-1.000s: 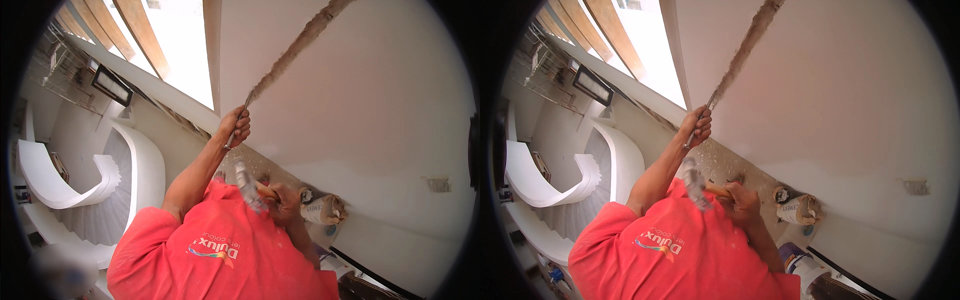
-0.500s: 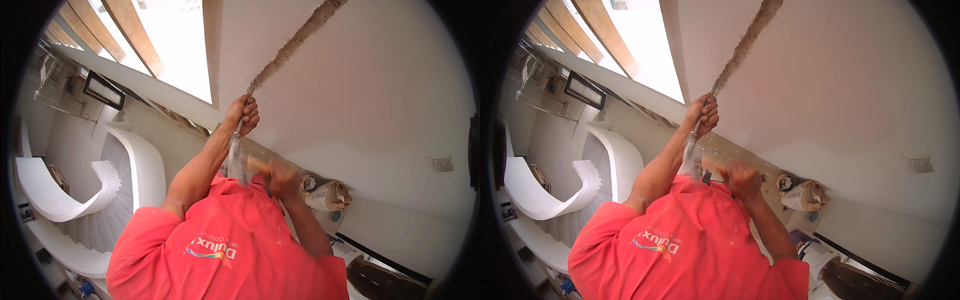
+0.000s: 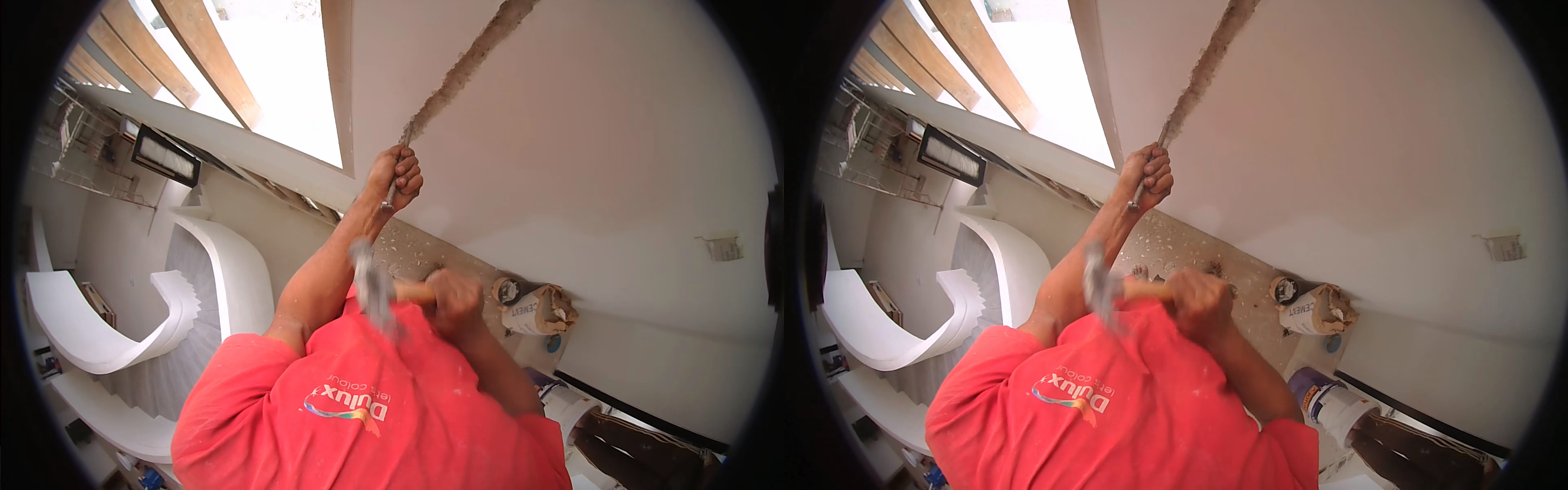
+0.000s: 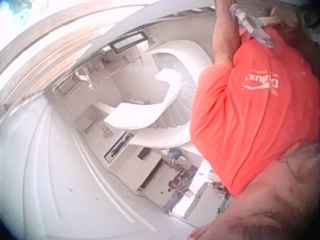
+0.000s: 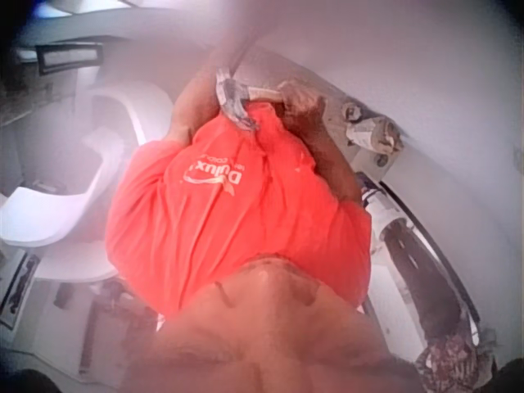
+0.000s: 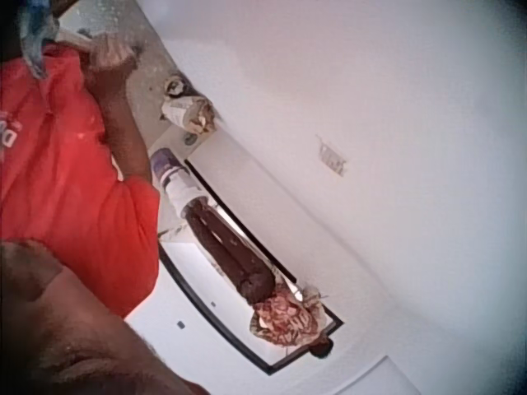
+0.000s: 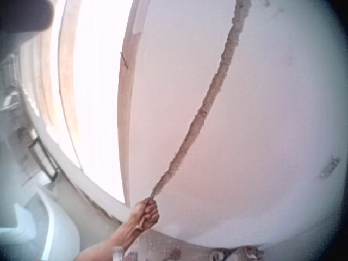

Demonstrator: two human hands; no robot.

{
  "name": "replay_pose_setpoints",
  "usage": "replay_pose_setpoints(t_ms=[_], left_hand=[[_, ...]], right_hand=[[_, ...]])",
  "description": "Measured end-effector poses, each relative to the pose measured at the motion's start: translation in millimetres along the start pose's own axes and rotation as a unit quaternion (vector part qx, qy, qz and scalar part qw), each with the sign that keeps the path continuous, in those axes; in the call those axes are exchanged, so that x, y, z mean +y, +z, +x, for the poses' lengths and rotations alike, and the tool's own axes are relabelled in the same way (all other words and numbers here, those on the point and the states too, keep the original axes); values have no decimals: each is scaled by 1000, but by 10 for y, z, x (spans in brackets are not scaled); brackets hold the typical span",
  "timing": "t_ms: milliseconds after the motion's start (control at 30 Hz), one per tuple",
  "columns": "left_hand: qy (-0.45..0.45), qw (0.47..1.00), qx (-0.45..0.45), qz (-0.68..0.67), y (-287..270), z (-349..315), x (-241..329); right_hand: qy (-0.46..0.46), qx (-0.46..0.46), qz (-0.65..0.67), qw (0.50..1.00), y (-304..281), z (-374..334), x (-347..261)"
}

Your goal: The person uses a hammer and chisel to chip away at a horizontal line on a wall next to a spiral staircase. They repeatedly strike the chisel to remove material along the line, occasionally pausing to reposition the tools.

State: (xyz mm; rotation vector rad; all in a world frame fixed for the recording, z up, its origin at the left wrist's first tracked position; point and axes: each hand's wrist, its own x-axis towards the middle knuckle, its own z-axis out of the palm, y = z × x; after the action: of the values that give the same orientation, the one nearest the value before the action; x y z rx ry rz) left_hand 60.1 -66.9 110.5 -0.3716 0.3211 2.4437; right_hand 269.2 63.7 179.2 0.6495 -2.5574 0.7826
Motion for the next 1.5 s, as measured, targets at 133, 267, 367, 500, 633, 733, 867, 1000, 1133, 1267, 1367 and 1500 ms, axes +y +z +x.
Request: replay_pose_setpoints(t_ms=[133,267,367,500,633,733,867,1000,1133,1267,1367,1500], left_hand=[[-2,1000,13,-24,58,42,-10],[-7,999,-4,-32,24,80,66],[1,998,32,-45,127,47,48],[8,998,40,-37,226,34,40],[7,997,45,-60,214,94,50],[3,997,46,-61,207,89,18],[1,999,27,-21,137,149,3],[6,998,30,55,-19,112,-41],[-1,997,38,68,-55,7,-98],[6,998,43,52,-65,4,-110],[1,999,32,41,-145,32,-88],[4,999,25,36,-97,27,-101]], right_hand=[[34,-39,-84,995,143,-152,233],[60,-27,-86,994,94,7,218],[-44,46,-11,998,-114,16,-87],[-1,-52,-154,987,102,-130,343],[108,10,-78,991,41,152,5],[-37,106,38,993,-154,103,-243],[199,-13,-57,978,204,6,257],[230,96,-4,968,149,0,143],[217,130,64,965,-61,-115,38],[262,121,134,948,51,-331,-84],[230,85,133,960,-44,-255,-160],[217,50,150,963,-34,-260,-116]])
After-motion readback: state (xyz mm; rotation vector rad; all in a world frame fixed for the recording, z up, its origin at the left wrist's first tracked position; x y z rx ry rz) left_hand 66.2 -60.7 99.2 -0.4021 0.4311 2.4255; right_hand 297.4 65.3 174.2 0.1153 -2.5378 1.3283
